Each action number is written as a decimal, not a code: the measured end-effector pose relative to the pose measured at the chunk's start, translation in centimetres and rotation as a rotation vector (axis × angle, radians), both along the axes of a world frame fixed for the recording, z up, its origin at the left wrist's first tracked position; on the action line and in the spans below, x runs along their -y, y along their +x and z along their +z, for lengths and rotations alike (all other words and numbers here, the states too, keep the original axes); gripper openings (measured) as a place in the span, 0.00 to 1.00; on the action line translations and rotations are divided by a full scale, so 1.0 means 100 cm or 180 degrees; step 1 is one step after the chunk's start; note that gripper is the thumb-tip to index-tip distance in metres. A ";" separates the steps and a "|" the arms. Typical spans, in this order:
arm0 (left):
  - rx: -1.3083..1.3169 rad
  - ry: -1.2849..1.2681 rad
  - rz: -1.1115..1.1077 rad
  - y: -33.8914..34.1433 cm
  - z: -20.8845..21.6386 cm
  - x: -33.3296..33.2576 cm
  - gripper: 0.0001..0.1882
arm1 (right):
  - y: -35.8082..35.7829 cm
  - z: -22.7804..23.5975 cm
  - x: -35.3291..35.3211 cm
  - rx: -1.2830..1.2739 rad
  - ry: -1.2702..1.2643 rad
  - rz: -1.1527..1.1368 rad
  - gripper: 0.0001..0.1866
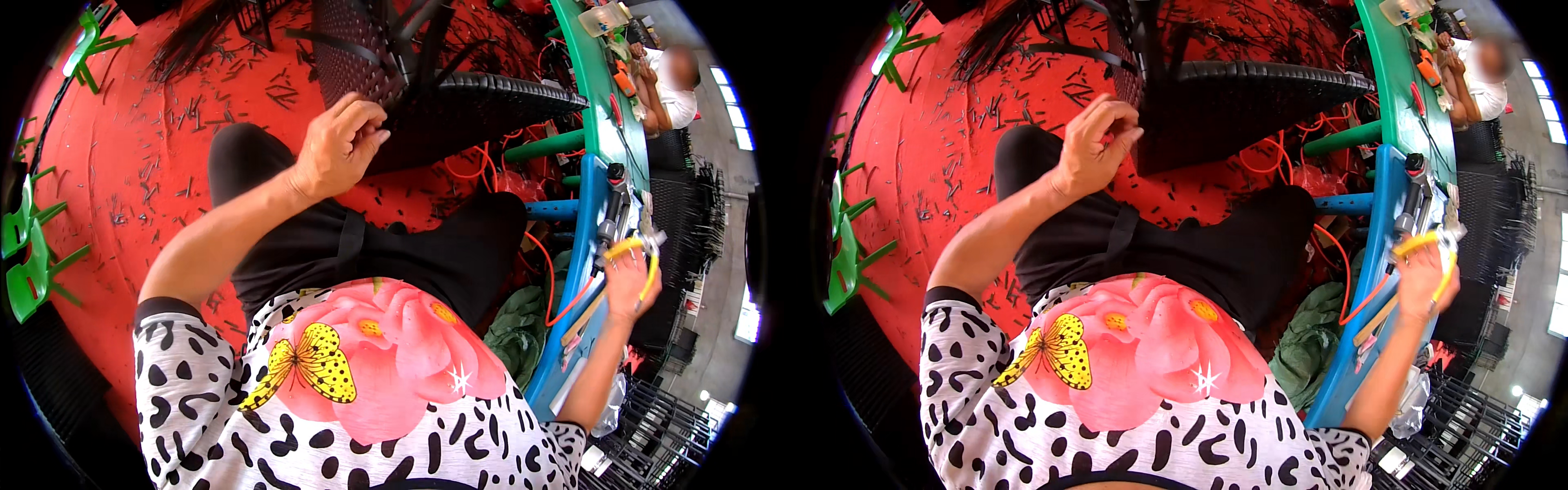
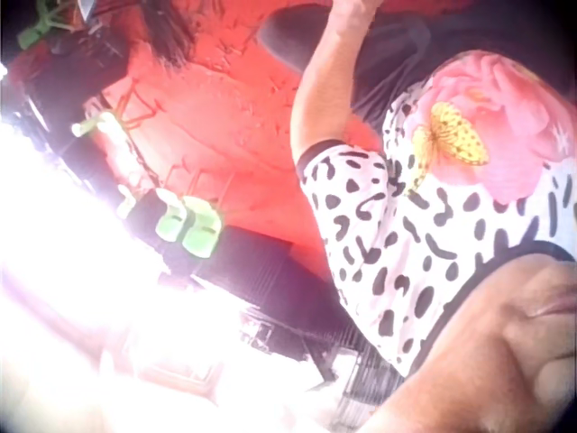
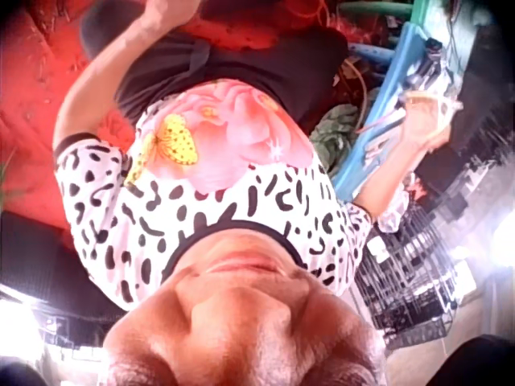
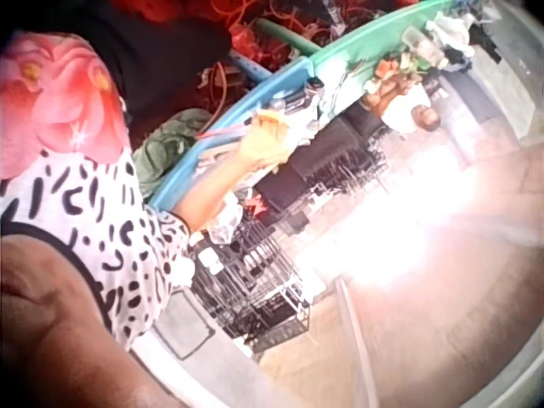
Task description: The person weaves black plastic strips into a basket frame while sitting on the floor. They use pliers to cut strips and a staple gun to secure the weave, then lift and inspect the basket.
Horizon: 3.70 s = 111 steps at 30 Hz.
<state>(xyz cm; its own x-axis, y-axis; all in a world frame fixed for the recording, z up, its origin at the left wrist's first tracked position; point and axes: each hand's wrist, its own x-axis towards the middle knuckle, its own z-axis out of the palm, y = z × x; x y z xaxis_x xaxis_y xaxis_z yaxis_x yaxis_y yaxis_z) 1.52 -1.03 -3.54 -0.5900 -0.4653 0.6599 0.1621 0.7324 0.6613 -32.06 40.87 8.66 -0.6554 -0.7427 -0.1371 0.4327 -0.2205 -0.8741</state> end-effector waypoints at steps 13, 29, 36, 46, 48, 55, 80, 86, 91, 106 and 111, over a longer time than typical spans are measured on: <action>0.1488 -0.2768 -0.0892 -0.032 0.115 0.091 0.43 | 0.215 -0.123 0.161 0.2018 -0.0378 0.1712 0.49; 0.2198 -0.2108 -0.0711 -0.142 0.146 0.044 0.39 | 0.149 -0.101 0.202 -0.3743 0.0450 -0.0860 0.36; 0.2320 -0.1772 -0.0236 -0.184 0.158 0.022 0.38 | 0.118 -0.101 0.235 -0.4100 0.0606 -0.2076 0.32; 0.2545 -0.1578 0.0326 -0.198 0.159 0.004 0.43 | 0.094 -0.095 0.258 -0.4035 0.0746 -0.2311 0.30; 0.2481 -0.1585 0.0344 -0.198 0.158 0.005 0.43 | 0.094 -0.096 0.259 -0.4005 0.0716 -0.2324 0.30; 0.2553 -0.1603 0.0400 -0.203 0.162 0.005 0.43 | 0.085 -0.104 0.265 -0.4483 0.0865 -0.2608 0.31; 0.2355 -0.1407 0.0314 -0.219 0.160 0.030 0.44 | 0.067 -0.104 0.297 -0.5134 0.0911 -0.2993 0.30; 0.2247 -0.1479 0.0309 -0.218 0.157 0.034 0.47 | 0.067 -0.107 0.300 -0.4865 0.0731 -0.2899 0.26; 0.2324 -0.1416 0.0325 -0.218 0.158 0.031 0.48 | 0.068 -0.112 0.304 -0.4533 0.0649 -0.2904 0.24; 0.2408 -0.1379 0.0357 -0.203 0.161 0.014 0.48 | 0.044 -0.107 0.143 -0.3056 0.1173 -0.2780 0.28; 0.1705 -0.2351 0.0638 -0.193 0.129 0.021 0.47 | -0.018 -0.066 -0.016 -0.3418 0.3868 -0.2854 0.33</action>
<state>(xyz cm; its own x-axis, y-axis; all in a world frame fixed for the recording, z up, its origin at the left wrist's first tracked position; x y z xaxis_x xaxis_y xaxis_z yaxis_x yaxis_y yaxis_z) -17.80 -3.11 9.34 -0.8552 -0.1622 0.4922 -0.2046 0.9783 -0.0331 -33.91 42.50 2.10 -0.9046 0.0096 0.4262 -0.2240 0.8399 -0.4944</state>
